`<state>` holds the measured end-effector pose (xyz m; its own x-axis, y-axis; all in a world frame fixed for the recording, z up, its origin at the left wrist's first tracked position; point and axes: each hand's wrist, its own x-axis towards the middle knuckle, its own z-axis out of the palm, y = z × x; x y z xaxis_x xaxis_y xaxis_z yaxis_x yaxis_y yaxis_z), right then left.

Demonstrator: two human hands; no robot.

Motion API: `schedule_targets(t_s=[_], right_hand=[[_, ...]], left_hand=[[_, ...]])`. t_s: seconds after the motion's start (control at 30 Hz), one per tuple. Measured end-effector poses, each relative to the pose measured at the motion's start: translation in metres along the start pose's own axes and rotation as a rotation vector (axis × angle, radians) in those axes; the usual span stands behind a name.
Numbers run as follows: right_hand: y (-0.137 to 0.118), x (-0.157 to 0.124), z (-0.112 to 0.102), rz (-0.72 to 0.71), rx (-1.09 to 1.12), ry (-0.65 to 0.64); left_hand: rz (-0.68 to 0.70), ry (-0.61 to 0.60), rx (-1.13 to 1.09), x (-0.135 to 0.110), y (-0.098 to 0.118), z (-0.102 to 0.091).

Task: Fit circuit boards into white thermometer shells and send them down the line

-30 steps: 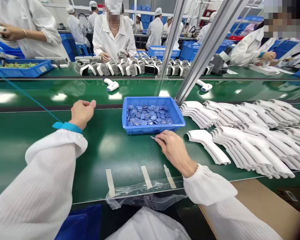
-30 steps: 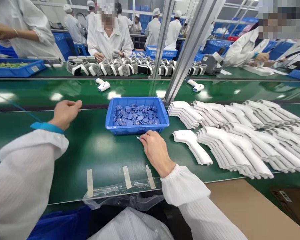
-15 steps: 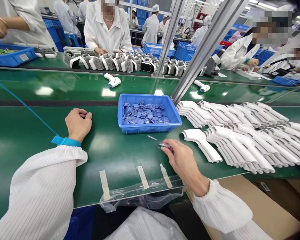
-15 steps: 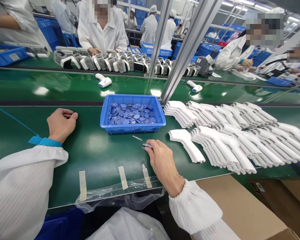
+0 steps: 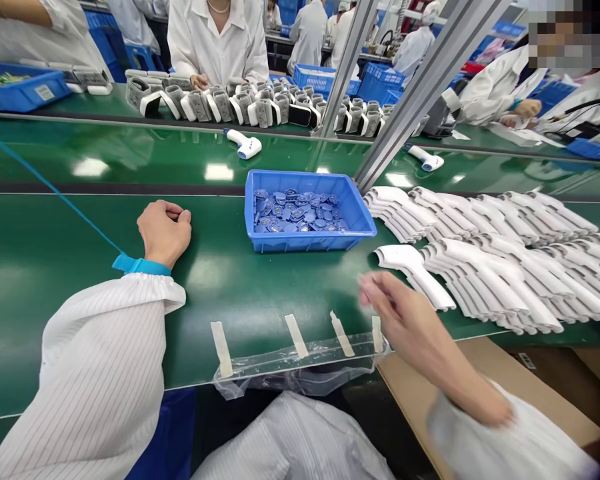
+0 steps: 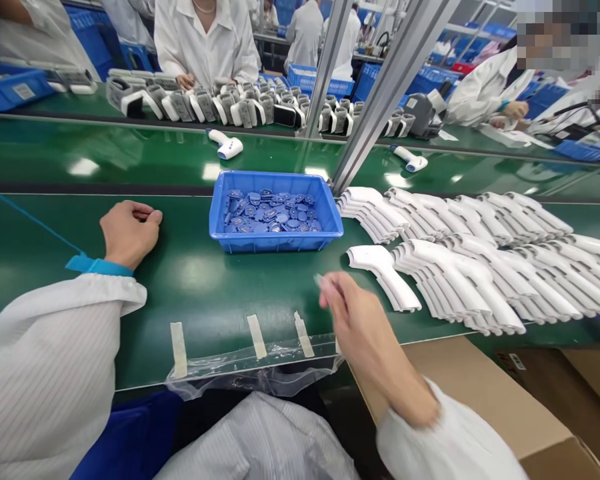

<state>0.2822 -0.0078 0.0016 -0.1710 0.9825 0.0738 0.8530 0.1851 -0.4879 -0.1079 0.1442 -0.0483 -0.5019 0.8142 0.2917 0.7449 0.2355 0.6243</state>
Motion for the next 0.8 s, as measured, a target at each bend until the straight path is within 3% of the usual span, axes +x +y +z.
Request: schedule_targets(t_s=[0.1,0.2,0.3,0.4,0.53,0.7,0.8], right_hand=[[-0.011,-0.066,-0.001,-0.107,0.110,-0.151],[-0.026,-0.100,0.049,-0.142,0.096,-0.251],[-0.029,-0.087,0.118,-0.143,-0.195,-0.269],[-0.017,-0.060,0.160,-0.167,-0.259,-0.310],[-0.005,-0.054,0.162,-0.216,-0.307,-0.390],[-0.012,-0.068,0.162,-0.271,-0.367,-0.491],[-0.009,-0.061,0.167,-0.310,-0.377,-0.522]], left_hand=[[0.004,-0.004,0.001,0.001,0.001,0.002],[0.009,-0.012,0.005,0.001,0.002,0.003],[0.027,-0.023,0.001,-0.001,0.003,0.001],[0.036,-0.026,-0.011,-0.003,0.003,0.000],[0.059,-0.025,-0.010,-0.004,0.002,0.001],[0.057,-0.016,-0.009,-0.002,-0.001,0.005],[0.057,-0.028,0.004,-0.002,0.000,0.004]])
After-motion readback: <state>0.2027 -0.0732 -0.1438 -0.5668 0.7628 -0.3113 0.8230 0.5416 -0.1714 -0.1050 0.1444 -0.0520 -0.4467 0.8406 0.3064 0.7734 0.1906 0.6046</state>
